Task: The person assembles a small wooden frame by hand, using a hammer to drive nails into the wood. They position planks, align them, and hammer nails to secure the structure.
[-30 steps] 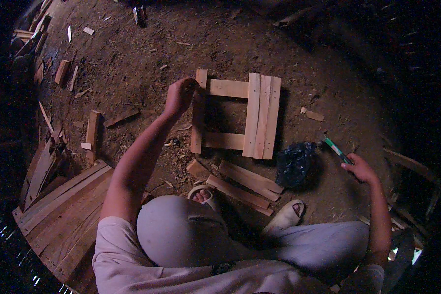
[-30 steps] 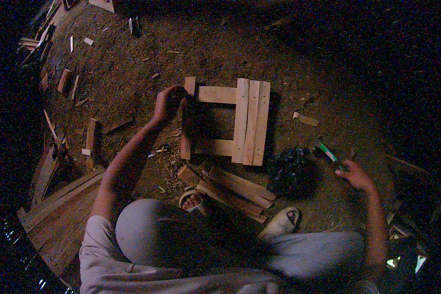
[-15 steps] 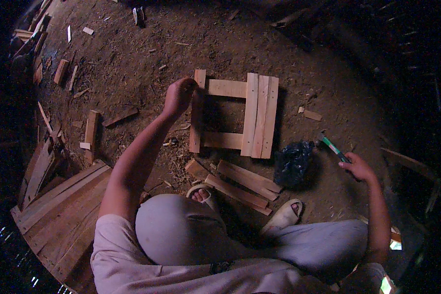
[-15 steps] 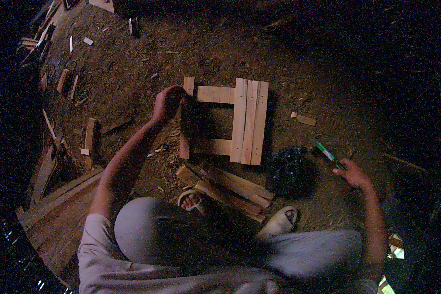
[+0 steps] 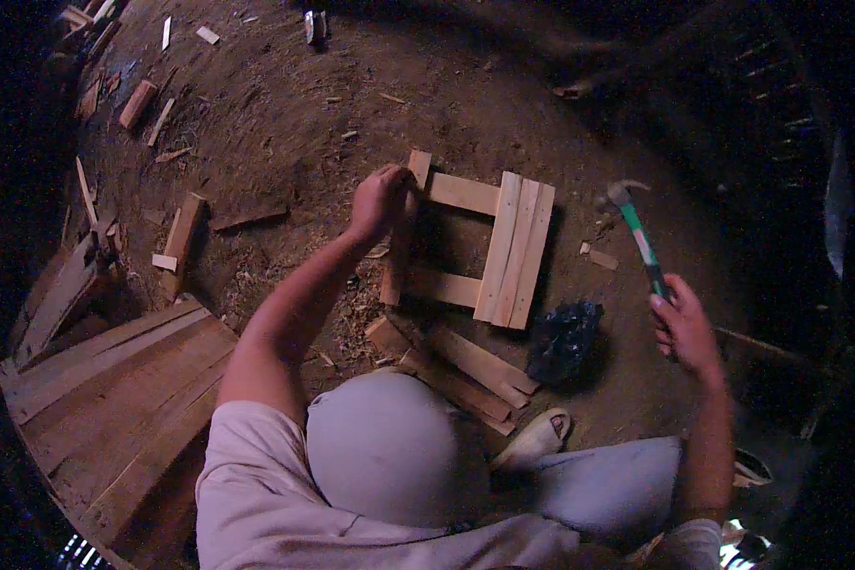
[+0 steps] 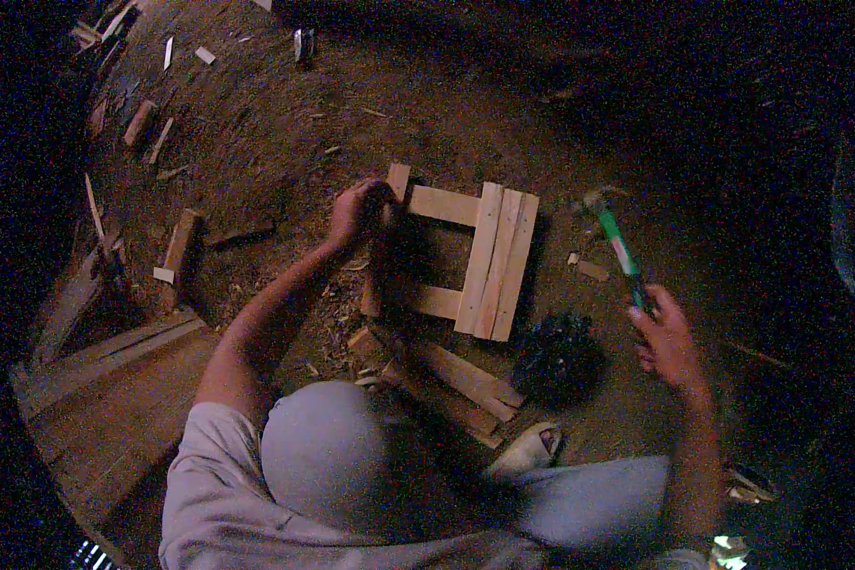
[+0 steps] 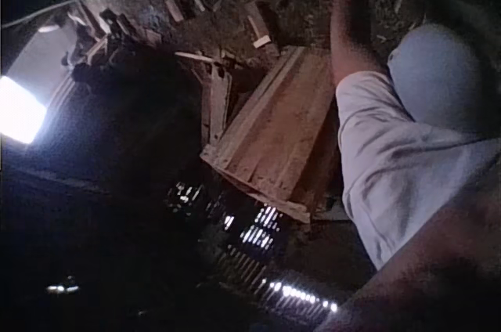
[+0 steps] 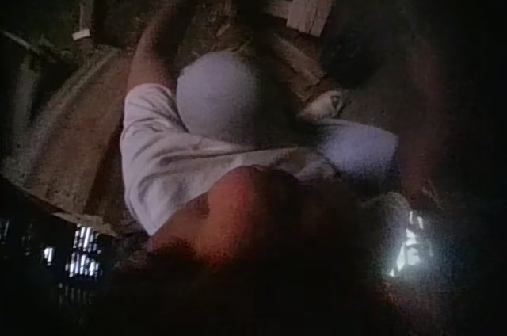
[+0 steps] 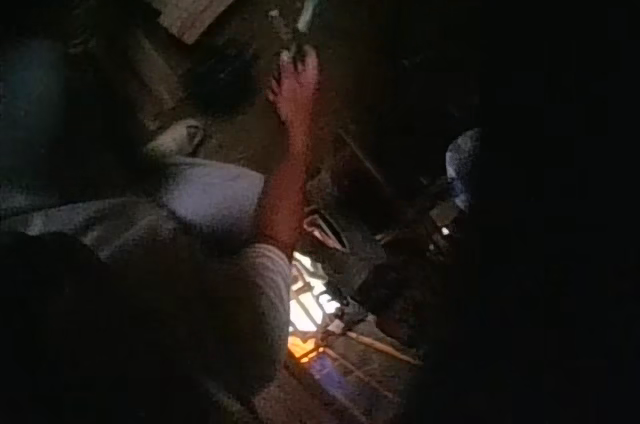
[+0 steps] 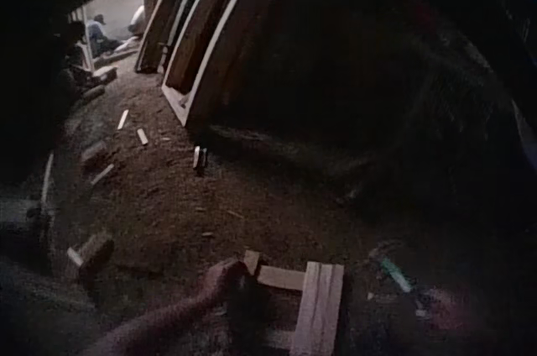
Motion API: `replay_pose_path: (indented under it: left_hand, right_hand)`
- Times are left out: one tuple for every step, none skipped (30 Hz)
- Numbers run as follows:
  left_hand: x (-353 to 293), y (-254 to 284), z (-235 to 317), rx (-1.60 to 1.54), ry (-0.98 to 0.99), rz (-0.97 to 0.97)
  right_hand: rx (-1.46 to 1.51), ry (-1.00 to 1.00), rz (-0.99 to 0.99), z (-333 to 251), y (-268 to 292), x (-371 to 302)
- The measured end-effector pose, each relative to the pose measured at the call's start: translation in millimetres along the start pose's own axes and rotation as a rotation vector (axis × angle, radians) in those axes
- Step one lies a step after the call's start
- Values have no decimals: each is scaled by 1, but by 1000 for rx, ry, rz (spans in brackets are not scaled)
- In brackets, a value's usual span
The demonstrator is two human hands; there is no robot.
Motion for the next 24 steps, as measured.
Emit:
replay_pose_path:
  left_hand:
    - [-3,3,-3,-16,-37,13]
    - [-4,5,-3,-30,-75,27]
    - [-6,10,-4,-39,-112,43]
    - [-5,12,-5,-75,-98,73]
    - [-7,10,-5,-113,-88,99]
    - [-9,6,-1,-157,-84,121]
    - [-19,14,28,-94,-205,194]
    - [-21,15,30,-84,-174,191]
    - [-25,18,26,-64,-133,192]
    - [-26,20,23,-50,-96,188]
    - [-26,19,21,-86,-105,203]
    - [-26,19,20,-79,-103,189]
    - [-25,18,20,-73,-103,172]
    - [-25,18,17,-66,-101,158]
    - [-24,18,14,-52,-97,171]
    - [-24,18,11,-39,-94,184]
    - [-22,15,10,-27,-94,191]
    - [-22,14,8,-28,-83,209]
    - [-23,13,6,-30,-73,227]
    - [-23,14,7,-31,-62,244]
    - [-24,13,10,-7,-80,248]
    - [-25,13,12,17,-97,251]
    - [-26,13,14,39,-113,255]
    - [-25,13,14,5,-113,243]
  right_hand:
    - [75,18,-21,-17,-23,3]
    - [25,49,-17,-36,-48,6]
    - [-23,84,-17,-49,-68,11]
    - [-127,292,4,-50,-84,27]
    - [-188,471,28,-42,-106,44]
    - [-257,646,69,-33,-127,57]
    - [-279,674,66,-37,-145,60]
    - [-297,718,54,-46,-168,61]
    - [-307,651,-11,-54,-193,63]
    - [-341,656,10,-56,-210,66]
    - [-377,655,39,-52,-224,71]
    - [-413,651,64,-54,-236,71]
    - [-397,640,60,-57,-242,71]
    - [-383,632,53,-68,-246,67]
    - [-368,623,46,-75,-250,65]
    - [-385,676,87,-79,-254,62]
    - [-401,725,134,-80,-256,59]
    - [-417,774,180,-83,-257,56]
    - [-402,710,132,-79,-260,60]
    - [-387,646,83,-75,-263,63]
    - [-371,581,36,-70,-265,67]
    - [-404,583,31,-68,-266,69]
    - [-439,585,25,-65,-266,72]
    - [-474,587,20,-63,-266,73]
Point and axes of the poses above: each hand's wrist, its own x-axis towards the middle knuckle, its own y-axis out of the back of the hand, z = x × y, the point moved 8 cm from there along x, towards the middle knuckle, and after that the axes turned 9 degrees about y, right-handed, at the moved point
